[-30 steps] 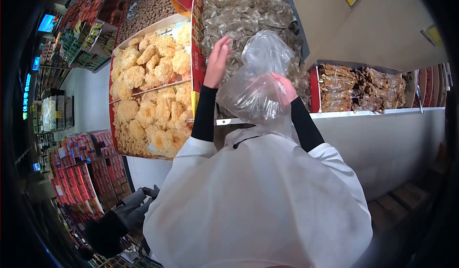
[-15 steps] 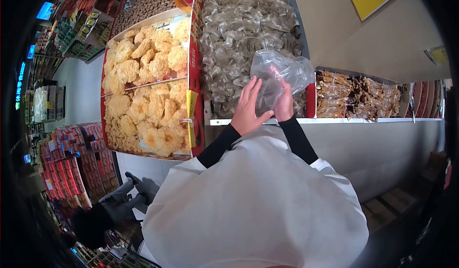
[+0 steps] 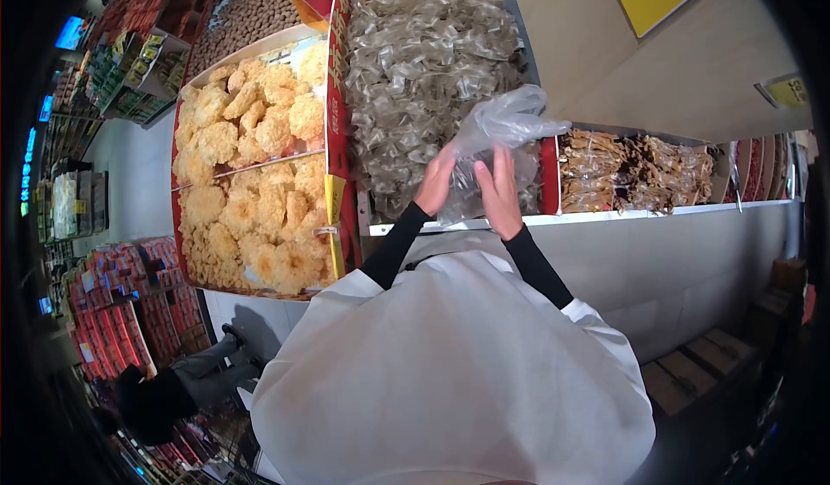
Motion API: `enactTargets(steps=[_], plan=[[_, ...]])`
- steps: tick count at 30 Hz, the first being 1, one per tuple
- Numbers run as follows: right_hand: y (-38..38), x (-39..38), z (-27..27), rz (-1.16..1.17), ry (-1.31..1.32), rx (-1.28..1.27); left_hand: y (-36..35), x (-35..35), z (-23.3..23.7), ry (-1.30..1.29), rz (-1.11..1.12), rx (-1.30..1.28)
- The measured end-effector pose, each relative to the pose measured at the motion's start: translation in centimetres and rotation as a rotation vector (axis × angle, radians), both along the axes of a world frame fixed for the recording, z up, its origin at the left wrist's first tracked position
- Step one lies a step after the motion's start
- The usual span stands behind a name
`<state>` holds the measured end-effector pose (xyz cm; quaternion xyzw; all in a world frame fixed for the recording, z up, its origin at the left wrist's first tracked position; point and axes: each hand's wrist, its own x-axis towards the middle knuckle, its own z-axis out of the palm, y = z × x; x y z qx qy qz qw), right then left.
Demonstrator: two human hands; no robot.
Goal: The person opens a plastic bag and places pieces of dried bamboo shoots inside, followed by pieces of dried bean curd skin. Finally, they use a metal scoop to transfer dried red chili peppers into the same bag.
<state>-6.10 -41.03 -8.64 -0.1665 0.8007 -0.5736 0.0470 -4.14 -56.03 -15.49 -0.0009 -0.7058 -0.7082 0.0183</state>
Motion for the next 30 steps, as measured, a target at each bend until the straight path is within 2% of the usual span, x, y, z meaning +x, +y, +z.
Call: enactTargets(steps=[2,4,5,6,8,9,10,11,12,14,15,16,18,19,20,22,24,26,28,30], plan=[[2.5,-1.3,-1.4,-0.269,0.225,0.153,-1.3,-0.9,-2.0,-0.386,0.135,0.601],[5.6,-2.6,-5.4,-0.414,0.084,0.136,-2.7,-2.1,-2.1,-0.441,0.078,0.645],[6.9,-3.3,-8.6,-0.426,-0.048,-0.014,-3.3,-2.9,-2.6,-0.392,-0.039,0.706],[7.2,-3.3,-9.6,-0.428,-0.170,-0.178,-3.8,-3.3,-2.9,-0.341,-0.159,0.765],[8.4,-3.2,-11.7,-0.352,-0.480,-0.384,-4.4,-4.2,-2.5,-0.359,-0.182,0.755],[8.5,-3.3,-13.0,-0.351,-0.478,-0.385,-4.9,-4.6,-2.5,-0.375,-0.202,0.780],[8.6,-3.3,-14.4,-0.296,-0.607,-0.449,-5.4,-5.1,-2.7,-0.391,-0.219,0.805],[8.5,-3.2,-15.1,-0.239,-0.736,-0.512,-5.4,-5.7,-3.3,-0.346,-0.058,0.736],[8.3,-3.1,-15.8,-0.239,-0.737,-0.512,-5.6,-5.9,-4.0,-0.346,-0.057,0.736],[7.0,-2.7,-15.1,-0.312,-0.702,-0.651,-5.7,-6.3,-3.9,-0.162,0.173,0.361],[6.8,-2.5,-14.6,-0.354,-0.750,-0.764,-6.0,-6.7,-6.0,-0.113,0.264,0.321],[6.5,-2.4,-15.0,-0.347,-0.754,-0.762,-6.1,-6.2,-5.9,-0.112,0.272,0.320],[6.1,-2.1,-15.8,-0.400,-0.715,-0.844,-6.1,-4.4,-5.8,-0.035,0.506,-0.527],[6.0,-1.8,-15.9,-0.397,-0.720,-0.839,-6.3,-3.8,-7.0,0.081,0.578,-0.576],[6.0,-1.3,-16.0,-0.416,-0.723,-0.832,-5.9,-2.9,-6.2,0.074,0.582,-0.575],[6.3,-0.4,-16.2,-0.432,-0.729,-0.822,-5.0,0.0,-4.3,0.044,0.763,-0.488],[6.7,0.6,-16.6,-0.411,-0.864,-0.784,-5.6,3.5,-4.8,-0.027,0.739,-0.467],[7.8,1.2,-17.9,-0.355,-0.916,-0.772,-6.7,6.7,-7.2,-0.058,0.652,-0.642],[8.4,1.8,-18.1,-0.273,-1.065,-0.747,-6.5,8.9,-8.2,-0.188,0.486,-0.515],[8.8,2.1,-18.0,-0.245,-1.110,-0.671,-6.3,9.8,-8.8,-0.210,0.427,-0.544]])
